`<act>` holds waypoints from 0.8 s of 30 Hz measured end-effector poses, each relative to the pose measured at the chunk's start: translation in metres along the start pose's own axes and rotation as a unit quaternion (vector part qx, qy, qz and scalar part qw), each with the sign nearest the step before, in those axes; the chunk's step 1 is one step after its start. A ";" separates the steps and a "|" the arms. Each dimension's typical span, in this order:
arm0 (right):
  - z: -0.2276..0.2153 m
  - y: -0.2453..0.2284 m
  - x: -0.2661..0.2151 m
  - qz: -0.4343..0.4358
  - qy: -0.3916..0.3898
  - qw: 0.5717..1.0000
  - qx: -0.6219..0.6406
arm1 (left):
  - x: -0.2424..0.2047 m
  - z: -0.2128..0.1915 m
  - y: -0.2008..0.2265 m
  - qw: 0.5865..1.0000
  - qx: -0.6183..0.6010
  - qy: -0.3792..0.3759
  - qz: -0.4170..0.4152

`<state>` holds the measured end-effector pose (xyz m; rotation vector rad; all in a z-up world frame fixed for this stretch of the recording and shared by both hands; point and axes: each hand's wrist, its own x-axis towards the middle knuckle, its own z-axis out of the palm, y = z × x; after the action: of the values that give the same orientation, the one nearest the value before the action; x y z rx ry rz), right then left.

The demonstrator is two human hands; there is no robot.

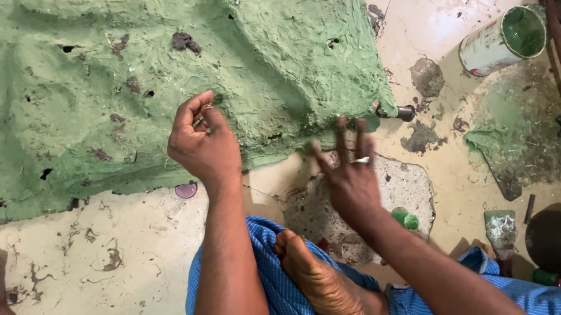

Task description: The person sits on the floor and applies a green plaster-like material to a large flat board using their hands. They repeatedly pick up material from a nearby pile and smooth it onto the board's surface.

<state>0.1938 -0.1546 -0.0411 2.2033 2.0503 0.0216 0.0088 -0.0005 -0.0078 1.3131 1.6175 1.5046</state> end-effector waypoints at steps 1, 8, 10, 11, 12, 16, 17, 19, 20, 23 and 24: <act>-0.001 0.008 -0.003 0.028 -0.005 0.999 -0.022 | 0.000 0.000 0.000 1.000 -0.002 -0.001 -0.003; 0.011 -0.007 -0.003 0.004 0.068 0.995 0.069 | -0.001 -0.001 0.003 0.999 -0.010 -0.018 -0.026; 0.012 -0.014 -0.003 -0.027 0.047 0.997 0.063 | -0.001 -0.003 0.003 0.999 -0.014 -0.019 -0.027; 0.010 -0.013 -0.004 -0.006 0.041 0.998 0.039 | -0.001 -0.004 0.003 1.000 -0.017 -0.014 -0.021; 0.007 -0.009 -0.006 0.015 0.035 0.999 0.015 | -0.001 -0.004 0.002 1.000 -0.020 -0.009 -0.016; -0.011 0.034 -0.012 0.091 -0.005 0.996 0.003 | -0.002 -0.001 -0.001 1.000 -0.018 -0.014 -0.017; -0.014 0.044 -0.012 0.102 -0.006 0.995 -0.007 | -0.001 0.002 -0.001 0.999 -0.030 -0.016 -0.019; -0.014 0.056 -0.012 0.125 -0.009 0.992 -0.024 | -0.002 0.004 -0.001 0.999 -0.029 -0.018 -0.015; -0.010 0.055 -0.012 0.107 0.026 0.994 -0.023 | -0.003 0.003 -0.001 1.000 -0.015 -0.018 -0.009; 0.005 0.039 -0.003 0.049 0.091 0.995 -0.003 | -0.002 0.001 0.000 1.000 -0.017 -0.019 0.000; 0.010 0.031 0.001 0.027 0.081 0.996 0.013 | -0.002 0.001 0.000 1.000 -0.023 -0.019 0.001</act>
<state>0.2258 -0.1568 -0.0479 2.3432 2.0818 0.1854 0.0099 -0.0020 -0.0084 1.3107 1.5485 1.4996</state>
